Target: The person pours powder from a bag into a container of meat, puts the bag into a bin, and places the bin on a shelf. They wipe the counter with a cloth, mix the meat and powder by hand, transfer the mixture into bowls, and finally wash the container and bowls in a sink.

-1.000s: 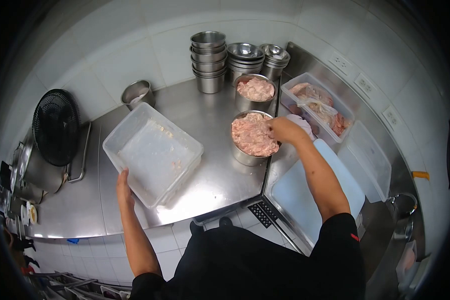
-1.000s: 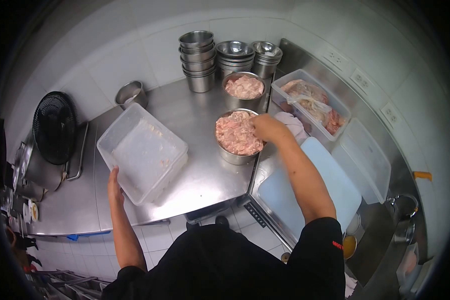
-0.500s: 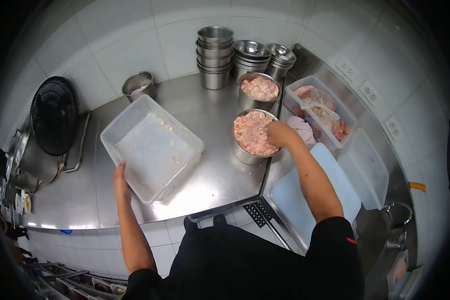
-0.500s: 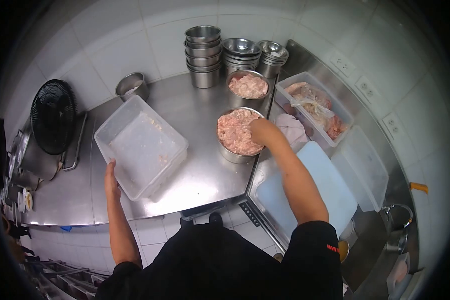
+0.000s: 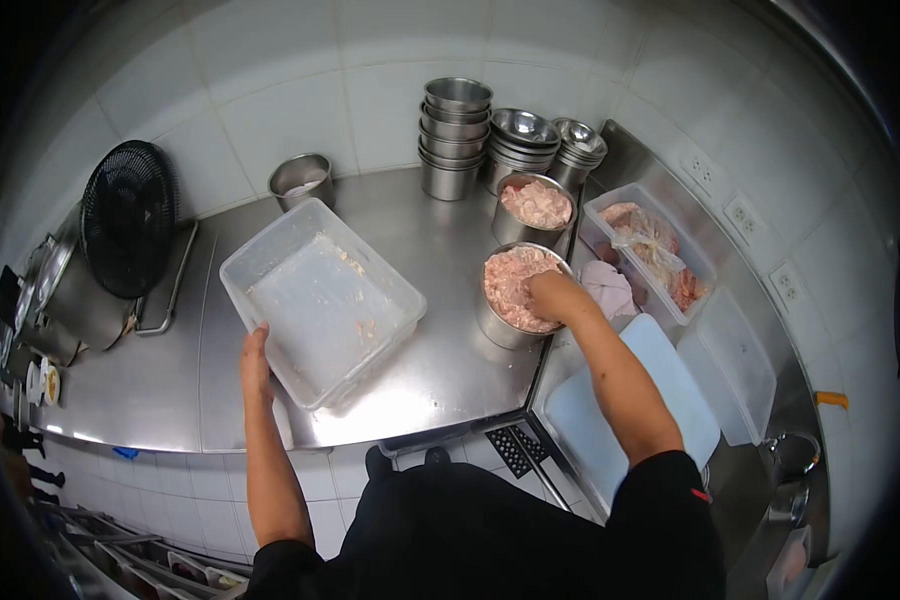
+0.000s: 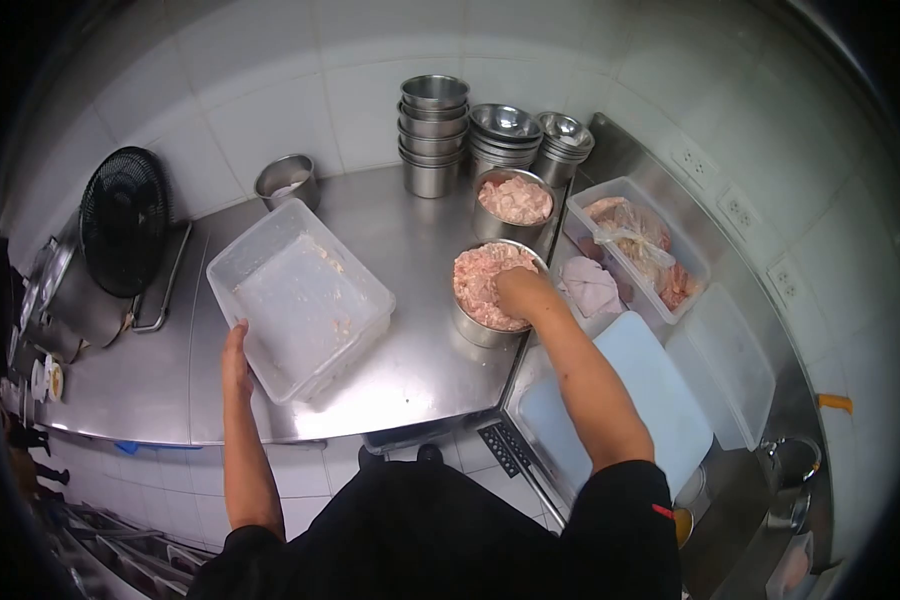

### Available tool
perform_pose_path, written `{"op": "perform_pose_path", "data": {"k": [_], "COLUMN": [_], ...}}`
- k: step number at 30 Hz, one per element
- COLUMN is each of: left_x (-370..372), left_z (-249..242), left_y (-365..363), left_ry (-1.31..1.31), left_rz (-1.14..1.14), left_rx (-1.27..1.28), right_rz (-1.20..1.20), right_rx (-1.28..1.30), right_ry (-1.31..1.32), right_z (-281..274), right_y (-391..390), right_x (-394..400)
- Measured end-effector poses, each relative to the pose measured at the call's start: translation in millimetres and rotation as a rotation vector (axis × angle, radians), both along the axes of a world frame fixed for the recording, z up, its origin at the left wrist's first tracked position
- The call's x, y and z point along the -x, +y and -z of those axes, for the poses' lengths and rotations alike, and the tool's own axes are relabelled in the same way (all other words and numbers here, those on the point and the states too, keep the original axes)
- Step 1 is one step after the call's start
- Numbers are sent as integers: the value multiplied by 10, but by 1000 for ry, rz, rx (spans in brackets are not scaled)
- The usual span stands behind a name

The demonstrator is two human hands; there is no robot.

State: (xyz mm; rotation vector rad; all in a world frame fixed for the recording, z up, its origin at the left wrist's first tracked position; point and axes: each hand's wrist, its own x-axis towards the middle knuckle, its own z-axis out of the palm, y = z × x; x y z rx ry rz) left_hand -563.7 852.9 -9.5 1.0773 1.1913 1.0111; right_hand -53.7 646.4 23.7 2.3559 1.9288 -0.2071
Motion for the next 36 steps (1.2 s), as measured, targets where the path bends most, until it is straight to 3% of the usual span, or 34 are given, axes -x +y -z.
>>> {"op": "perform_pose_path", "data": {"k": [1,2,5,9,10,13,14,17,21,23,27,29,30,33,36], "left_x": [72,112,-25,4,-30,-15,39,-48,-26,0,63,33,36,31,-12], "left_z": [39,13,-147,-147,-181,-98,-93,-233,-141,-89,-36,-12,-4,2,41], "left_y": [-33,-114,-122,-128,-128,-103,-186,-169,-103,-102,-96,-25,-12,15,74], "left_ry": [-11,8,-10,27,36,-16,6,0,-22,-33,-25,-10,-4,-10,-48], "left_rz": [11,20,6,-20,-13,-17,-10,3,-28,-12,21,16,12,-7,20], "left_rx": [3,31,38,29,28,48,63,54,40,43,85,86,86,69,26], "right_rz": [-24,83,293,197,147,86,118,218,135,153,77,39,229,36,92], "right_rx": [89,153,95,-175,-217,-253,-12,156,-146,-148,-143,-107,-24,-10,69], "right_ry": [-38,158,221,245,-7,9,35,154,116,-26,93,243,211,35,-40], "right_z": [106,-715,-1168,-927,-504,39,-500,-1189,-1023,-286,-364,-760,-1040,-609,-418], "right_y": [17,-27,69,378,433,534,467,355,170,203,113,-24,-91,-81,-27], "right_x": [-46,399,454,293,322,90,328,465,736,823,682,460,616,818,954]}}
